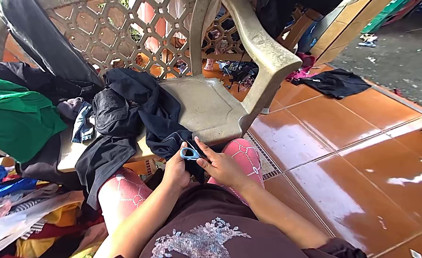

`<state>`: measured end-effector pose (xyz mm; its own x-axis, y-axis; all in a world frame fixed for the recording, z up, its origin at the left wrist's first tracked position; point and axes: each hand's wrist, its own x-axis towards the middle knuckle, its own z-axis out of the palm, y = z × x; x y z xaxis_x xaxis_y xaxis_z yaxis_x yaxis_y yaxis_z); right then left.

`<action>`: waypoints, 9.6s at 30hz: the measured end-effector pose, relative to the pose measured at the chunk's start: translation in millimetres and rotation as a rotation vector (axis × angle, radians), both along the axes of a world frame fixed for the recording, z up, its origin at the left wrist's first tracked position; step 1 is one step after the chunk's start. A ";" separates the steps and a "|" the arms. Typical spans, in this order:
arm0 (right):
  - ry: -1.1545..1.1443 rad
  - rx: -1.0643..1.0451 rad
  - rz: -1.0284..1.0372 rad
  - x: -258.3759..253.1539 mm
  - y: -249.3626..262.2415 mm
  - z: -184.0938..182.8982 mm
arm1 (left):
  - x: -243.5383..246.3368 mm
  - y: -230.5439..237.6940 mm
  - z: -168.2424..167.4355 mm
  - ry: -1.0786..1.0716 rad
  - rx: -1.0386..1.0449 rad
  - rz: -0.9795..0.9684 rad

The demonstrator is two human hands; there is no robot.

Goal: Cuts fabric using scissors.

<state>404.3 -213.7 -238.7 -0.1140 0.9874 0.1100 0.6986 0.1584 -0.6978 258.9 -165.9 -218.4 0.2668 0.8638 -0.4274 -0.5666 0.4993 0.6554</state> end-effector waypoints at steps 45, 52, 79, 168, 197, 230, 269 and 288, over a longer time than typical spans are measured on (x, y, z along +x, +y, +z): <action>0.263 0.111 -0.153 22.5 -17.1 -25.9 | -2.6 13.2 -5.1 0.096 -0.069 -0.037; 0.196 0.224 -0.165 8.8 -17.0 -11.5 | -10.7 7.7 -7.7 0.038 0.107 -0.113; -0.136 0.501 -0.185 -4.7 0.5 -33.6 | -6.2 -5.3 -6.2 -0.332 -0.019 -0.236; 0.016 0.296 -0.236 -5.4 -14.4 -44.5 | -4.3 9.9 -18.6 -0.193 -0.301 -0.071; 0.280 0.223 -0.390 30.1 -12.5 -39.6 | -2.9 -5.7 -8.3 0.058 -0.243 -0.162; 0.949 -0.262 0.426 51.1 -11.0 -30.0 | -7.5 2.3 -16.6 0.114 0.161 -0.289; 0.849 -0.003 -0.576 4.9 -6.2 -29.5 | -3.2 -10.1 -14.1 0.064 0.079 0.137; 1.489 -0.298 -0.369 38.2 3.4 -19.1 | -13.9 5.6 -13.1 -0.102 -0.013 -0.157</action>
<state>442.6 -210.3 -257.8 0.1600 0.9410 -0.2981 -0.6563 -0.1241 -0.7442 244.9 -160.3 -231.4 0.4404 0.8028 -0.4019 -0.5439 0.5947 0.5920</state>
